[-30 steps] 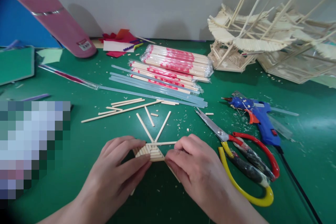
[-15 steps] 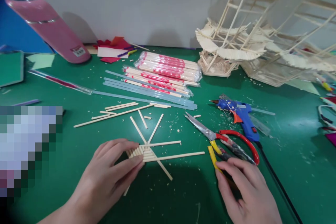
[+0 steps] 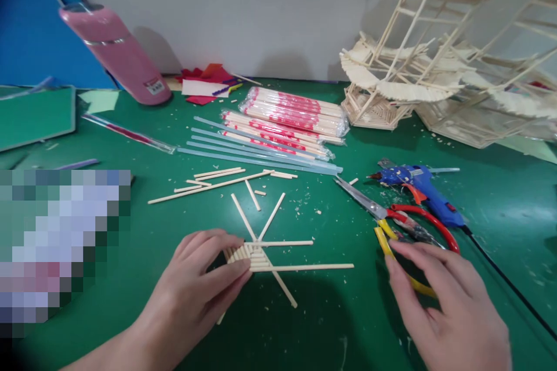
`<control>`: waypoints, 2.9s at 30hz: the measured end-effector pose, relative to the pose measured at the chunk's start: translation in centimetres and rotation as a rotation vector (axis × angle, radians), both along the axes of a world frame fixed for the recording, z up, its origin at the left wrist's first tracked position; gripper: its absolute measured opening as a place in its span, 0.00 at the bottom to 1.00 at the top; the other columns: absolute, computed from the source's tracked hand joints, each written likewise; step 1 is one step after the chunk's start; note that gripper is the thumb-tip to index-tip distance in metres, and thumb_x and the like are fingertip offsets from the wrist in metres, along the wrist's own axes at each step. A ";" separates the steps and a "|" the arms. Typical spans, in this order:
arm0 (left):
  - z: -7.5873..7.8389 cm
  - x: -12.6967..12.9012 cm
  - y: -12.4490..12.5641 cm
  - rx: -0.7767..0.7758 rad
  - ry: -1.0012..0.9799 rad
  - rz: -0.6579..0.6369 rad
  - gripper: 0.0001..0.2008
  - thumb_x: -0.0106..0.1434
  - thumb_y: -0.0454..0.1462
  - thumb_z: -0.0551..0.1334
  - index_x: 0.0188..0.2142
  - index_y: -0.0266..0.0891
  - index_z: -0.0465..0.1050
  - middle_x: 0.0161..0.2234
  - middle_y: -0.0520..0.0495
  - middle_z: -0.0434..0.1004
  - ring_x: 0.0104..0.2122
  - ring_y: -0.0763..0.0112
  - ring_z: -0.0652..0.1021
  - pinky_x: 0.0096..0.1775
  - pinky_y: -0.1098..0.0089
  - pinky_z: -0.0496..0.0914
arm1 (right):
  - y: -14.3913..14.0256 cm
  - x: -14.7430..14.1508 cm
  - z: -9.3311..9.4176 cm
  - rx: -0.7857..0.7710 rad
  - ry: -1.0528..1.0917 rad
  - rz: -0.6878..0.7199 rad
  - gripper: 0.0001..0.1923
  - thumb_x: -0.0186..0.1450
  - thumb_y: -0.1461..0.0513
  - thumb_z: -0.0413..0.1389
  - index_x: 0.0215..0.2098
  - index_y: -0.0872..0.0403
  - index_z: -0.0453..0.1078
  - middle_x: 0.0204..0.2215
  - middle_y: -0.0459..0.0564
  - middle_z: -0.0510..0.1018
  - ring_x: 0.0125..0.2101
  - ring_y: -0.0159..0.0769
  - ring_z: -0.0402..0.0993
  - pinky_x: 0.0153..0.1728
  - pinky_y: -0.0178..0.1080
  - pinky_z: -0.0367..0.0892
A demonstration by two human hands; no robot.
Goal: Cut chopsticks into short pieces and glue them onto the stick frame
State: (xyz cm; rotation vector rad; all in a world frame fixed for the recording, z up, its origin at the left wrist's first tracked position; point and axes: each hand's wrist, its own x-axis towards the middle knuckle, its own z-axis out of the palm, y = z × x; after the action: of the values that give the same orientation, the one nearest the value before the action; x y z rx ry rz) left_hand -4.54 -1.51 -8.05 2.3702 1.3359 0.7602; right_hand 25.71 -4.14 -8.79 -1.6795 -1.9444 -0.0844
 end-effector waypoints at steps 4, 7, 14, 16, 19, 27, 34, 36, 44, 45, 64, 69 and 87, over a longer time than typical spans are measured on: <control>0.0 0.0 0.1 0.005 0.000 -0.010 0.08 0.59 0.29 0.55 0.32 0.41 0.71 0.37 0.46 0.71 0.37 0.64 0.69 0.38 0.61 0.63 | 1.6 -5.8 2.1 -0.126 -0.005 0.380 0.08 0.59 0.63 0.55 0.39 0.51 0.68 0.32 0.49 0.69 0.31 0.34 0.67 0.31 0.37 0.64; -0.1 0.0 0.0 0.014 -0.001 -0.002 0.07 0.59 0.29 0.56 0.32 0.40 0.71 0.37 0.46 0.71 0.36 0.64 0.69 0.37 0.61 0.63 | 2.7 -9.5 2.4 -0.301 0.063 0.545 0.06 0.61 0.67 0.52 0.35 0.51 0.69 0.28 0.47 0.69 0.28 0.31 0.64 0.26 0.35 0.62; -0.1 0.2 0.1 0.015 -0.030 0.013 0.06 0.58 0.30 0.56 0.30 0.40 0.71 0.34 0.48 0.72 0.34 0.65 0.70 0.35 0.63 0.63 | 3.1 -10.5 0.9 -0.387 0.101 0.566 0.07 0.62 0.66 0.50 0.33 0.52 0.69 0.28 0.47 0.69 0.28 0.33 0.63 0.28 0.38 0.61; 0.0 0.2 0.2 0.002 -0.049 0.016 0.06 0.58 0.30 0.57 0.32 0.40 0.71 0.34 0.47 0.72 0.34 0.65 0.70 0.35 0.63 0.63 | 3.1 -10.2 0.7 -0.389 0.115 0.579 0.06 0.62 0.67 0.51 0.34 0.52 0.69 0.29 0.47 0.70 0.29 0.33 0.63 0.29 0.38 0.62; 0.1 0.2 0.3 -0.043 -0.079 0.006 0.08 0.56 0.31 0.59 0.37 0.39 0.70 0.35 0.47 0.73 0.34 0.65 0.70 0.36 0.62 0.63 | 3.1 -10.0 0.7 -0.395 0.109 0.605 0.07 0.62 0.67 0.51 0.36 0.51 0.68 0.30 0.47 0.70 0.29 0.33 0.64 0.29 0.38 0.62; 0.1 0.1 0.2 -0.076 -0.094 0.006 0.10 0.55 0.29 0.59 0.38 0.38 0.68 0.36 0.47 0.73 0.35 0.66 0.70 0.38 0.63 0.64 | 3.5 -10.3 0.9 -0.369 0.074 0.603 0.08 0.63 0.67 0.49 0.35 0.53 0.70 0.28 0.48 0.70 0.28 0.33 0.65 0.28 0.37 0.62; -0.1 0.0 0.1 -0.075 -0.092 -0.008 0.10 0.56 0.29 0.58 0.38 0.38 0.68 0.36 0.47 0.73 0.35 0.65 0.70 0.37 0.63 0.64 | 3.7 -11.0 1.3 -0.348 0.062 0.588 0.10 0.63 0.67 0.47 0.31 0.55 0.70 0.24 0.48 0.69 0.26 0.33 0.63 0.25 0.36 0.61; 0.0 0.0 0.0 -0.074 -0.090 -0.012 0.10 0.56 0.29 0.59 0.38 0.38 0.68 0.36 0.47 0.73 0.35 0.65 0.70 0.37 0.63 0.64 | 3.7 -11.0 1.4 -0.357 0.056 0.588 0.11 0.64 0.67 0.47 0.31 0.55 0.70 0.23 0.48 0.68 0.26 0.33 0.62 0.25 0.37 0.61; 0.1 0.0 0.2 -0.084 -0.089 -0.003 0.09 0.56 0.30 0.58 0.38 0.39 0.68 0.35 0.48 0.73 0.35 0.66 0.70 0.37 0.63 0.65 | 3.8 -11.0 1.4 -0.366 0.029 0.593 0.12 0.65 0.66 0.44 0.31 0.56 0.69 0.23 0.48 0.67 0.25 0.33 0.61 0.25 0.36 0.60; 0.1 0.0 0.3 -0.082 -0.091 -0.003 0.09 0.56 0.30 0.58 0.38 0.39 0.68 0.35 0.47 0.73 0.35 0.66 0.70 0.37 0.63 0.65 | 3.8 -11.1 1.4 -0.367 0.025 0.594 0.12 0.65 0.66 0.44 0.31 0.56 0.69 0.23 0.48 0.66 0.25 0.33 0.61 0.25 0.36 0.60; 0.2 0.0 0.1 -0.135 -0.077 -0.018 0.08 0.58 0.31 0.58 0.39 0.38 0.67 0.35 0.47 0.73 0.36 0.64 0.69 0.38 0.62 0.63 | 3.9 -11.0 1.5 -0.399 -0.045 0.607 0.11 0.65 0.65 0.43 0.28 0.55 0.63 0.22 0.47 0.63 0.24 0.33 0.58 0.22 0.35 0.58; 0.2 0.0 0.0 -0.163 -0.074 -0.019 0.08 0.58 0.31 0.58 0.38 0.39 0.67 0.35 0.48 0.72 0.35 0.64 0.69 0.38 0.62 0.63 | 3.7 -11.2 1.4 -0.384 -0.066 0.594 0.11 0.65 0.65 0.43 0.27 0.55 0.64 0.22 0.48 0.63 0.24 0.34 0.58 0.22 0.36 0.57; -0.2 0.2 0.1 -0.057 -0.090 0.008 0.08 0.56 0.29 0.59 0.36 0.38 0.68 0.35 0.47 0.73 0.35 0.65 0.70 0.37 0.62 0.64 | 3.7 -11.2 1.4 -0.403 -0.071 0.596 0.11 0.65 0.65 0.43 0.29 0.55 0.64 0.23 0.48 0.64 0.25 0.34 0.58 0.24 0.37 0.57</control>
State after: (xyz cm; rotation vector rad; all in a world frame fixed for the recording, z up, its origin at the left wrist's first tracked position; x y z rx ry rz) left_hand -4.36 -1.40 -8.27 2.2604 1.3137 0.8099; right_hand 14.47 -0.47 -7.39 -1.2510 -2.5592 0.5066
